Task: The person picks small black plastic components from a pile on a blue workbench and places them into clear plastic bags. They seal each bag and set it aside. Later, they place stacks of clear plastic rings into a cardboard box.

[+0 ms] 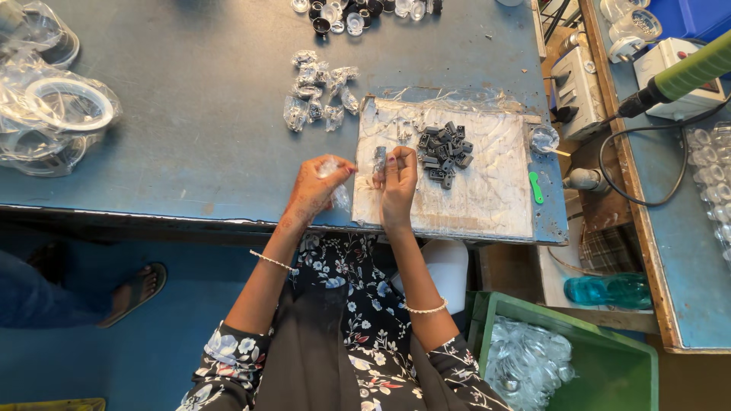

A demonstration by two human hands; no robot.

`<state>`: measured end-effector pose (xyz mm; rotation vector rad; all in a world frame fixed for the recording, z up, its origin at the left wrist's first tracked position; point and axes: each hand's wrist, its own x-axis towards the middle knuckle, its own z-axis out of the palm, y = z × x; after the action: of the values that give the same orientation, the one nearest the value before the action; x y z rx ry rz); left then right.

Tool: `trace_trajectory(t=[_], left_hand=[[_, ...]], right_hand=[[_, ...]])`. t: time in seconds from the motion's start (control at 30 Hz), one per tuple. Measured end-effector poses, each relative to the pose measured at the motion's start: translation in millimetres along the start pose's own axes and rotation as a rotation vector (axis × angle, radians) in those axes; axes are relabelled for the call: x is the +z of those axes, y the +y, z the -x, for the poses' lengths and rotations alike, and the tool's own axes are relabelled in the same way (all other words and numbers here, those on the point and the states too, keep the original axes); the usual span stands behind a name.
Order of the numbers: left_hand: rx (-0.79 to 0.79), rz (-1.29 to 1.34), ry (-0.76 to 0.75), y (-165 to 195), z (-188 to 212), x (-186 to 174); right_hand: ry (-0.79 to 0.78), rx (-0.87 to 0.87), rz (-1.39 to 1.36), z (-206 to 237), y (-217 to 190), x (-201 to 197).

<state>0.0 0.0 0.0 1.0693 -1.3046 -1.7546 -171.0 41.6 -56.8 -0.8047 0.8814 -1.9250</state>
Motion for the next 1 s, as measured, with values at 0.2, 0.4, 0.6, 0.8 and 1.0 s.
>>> trace_trajectory(t=[0.2,0.4,0.6,0.8,1.0], left_hand=[[0.017,-0.037,-0.028,-2,-7,5],[0.180,0.088,0.067,-3,-10,11],[0.347,-0.253,0.128,-1,-9,16],[0.347,-0.362,0.105,2,-6,19],[0.357,-0.374,0.147,8,-1,22]], right_hand=[[-0.131,0.013,0.341,14,-15,11],[-0.083,-0.047,0.282,15,-13,18],[-0.112,-0.026,0.044,8,-26,11],[-0.192,0.016,0.241,11,-23,7],[-0.198,-0.019,0.139,11,-17,2]])
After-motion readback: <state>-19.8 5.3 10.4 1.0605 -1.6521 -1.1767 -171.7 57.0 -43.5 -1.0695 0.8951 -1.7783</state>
